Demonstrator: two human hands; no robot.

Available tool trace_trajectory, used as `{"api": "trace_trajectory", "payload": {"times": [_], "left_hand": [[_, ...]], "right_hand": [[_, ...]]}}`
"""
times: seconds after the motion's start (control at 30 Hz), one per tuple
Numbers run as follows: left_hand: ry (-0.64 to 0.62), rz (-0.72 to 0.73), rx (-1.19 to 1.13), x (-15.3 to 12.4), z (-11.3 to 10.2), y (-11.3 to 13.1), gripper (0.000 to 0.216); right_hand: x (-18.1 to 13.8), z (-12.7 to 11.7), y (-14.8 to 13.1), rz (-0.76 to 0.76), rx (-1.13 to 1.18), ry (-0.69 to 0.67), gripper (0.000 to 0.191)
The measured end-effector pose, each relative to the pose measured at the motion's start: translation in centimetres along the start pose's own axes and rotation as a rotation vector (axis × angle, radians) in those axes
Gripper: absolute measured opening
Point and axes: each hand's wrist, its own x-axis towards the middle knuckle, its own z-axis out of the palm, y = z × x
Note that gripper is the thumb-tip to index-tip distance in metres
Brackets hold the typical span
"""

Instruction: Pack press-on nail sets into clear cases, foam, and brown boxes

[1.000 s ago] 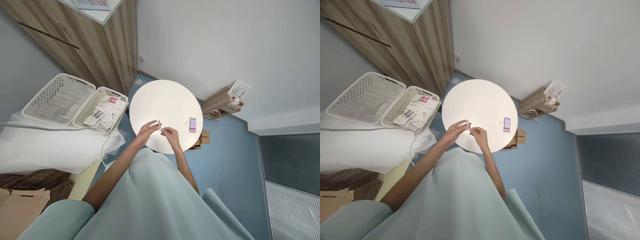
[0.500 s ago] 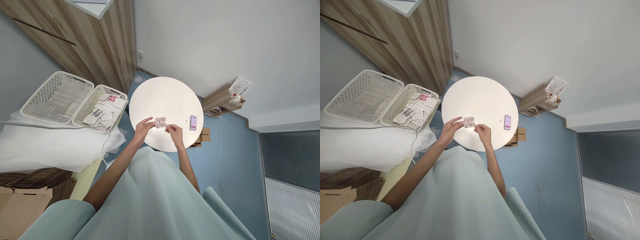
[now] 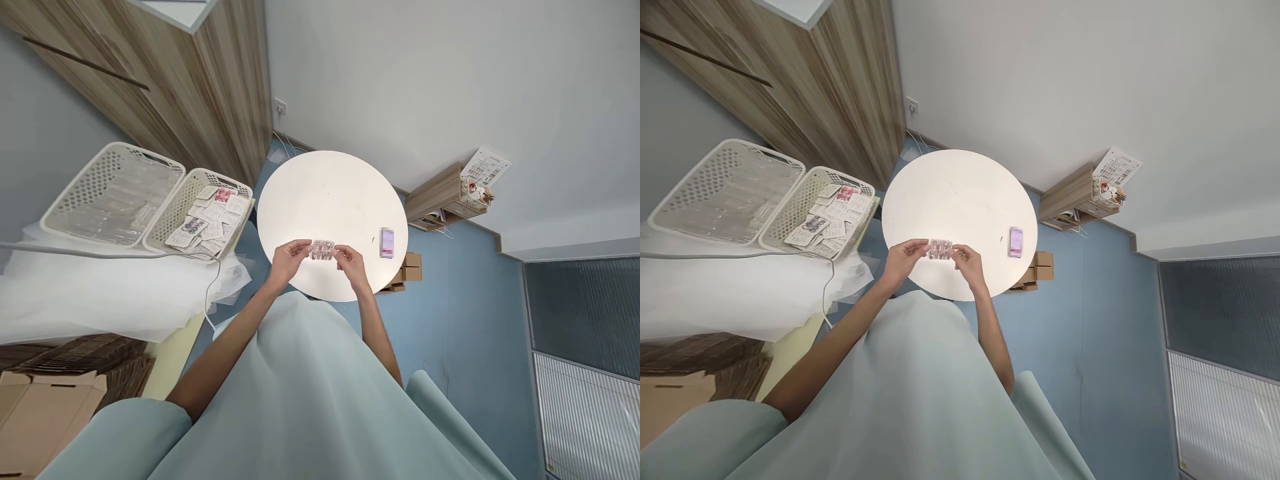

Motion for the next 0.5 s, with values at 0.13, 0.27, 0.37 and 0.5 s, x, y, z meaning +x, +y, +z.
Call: {"api": "trace_trajectory", "payload": {"times": [0.13,0.27,0.37,0.5], "left_hand": [[-0.034,0.013,0.035,-0.4,0.3,0.0,0.059],[0.015,-0.077,0.116,-0.7,0.1,-0.1,0.060],[-0.011,-0.241,0.139,-0.8,-0.1,-0.1,0.068],[-0.126,-0.421,0.020,-0.7,-0.1,-0.2,0.072]], "right_hand": [[0.3,-0.2,-0.3,-0.014,-0.010,-0.015,0.044],[0.1,-0.3,-0.4,-0.056,-0.001,0.009,0.044],[-0.3,-0.6,-0.2,-0.090,-0.011,0.003,0.043],[-0.9,-1.3,0.5,-0.105,-0.074,-0.085,0.043]]}}
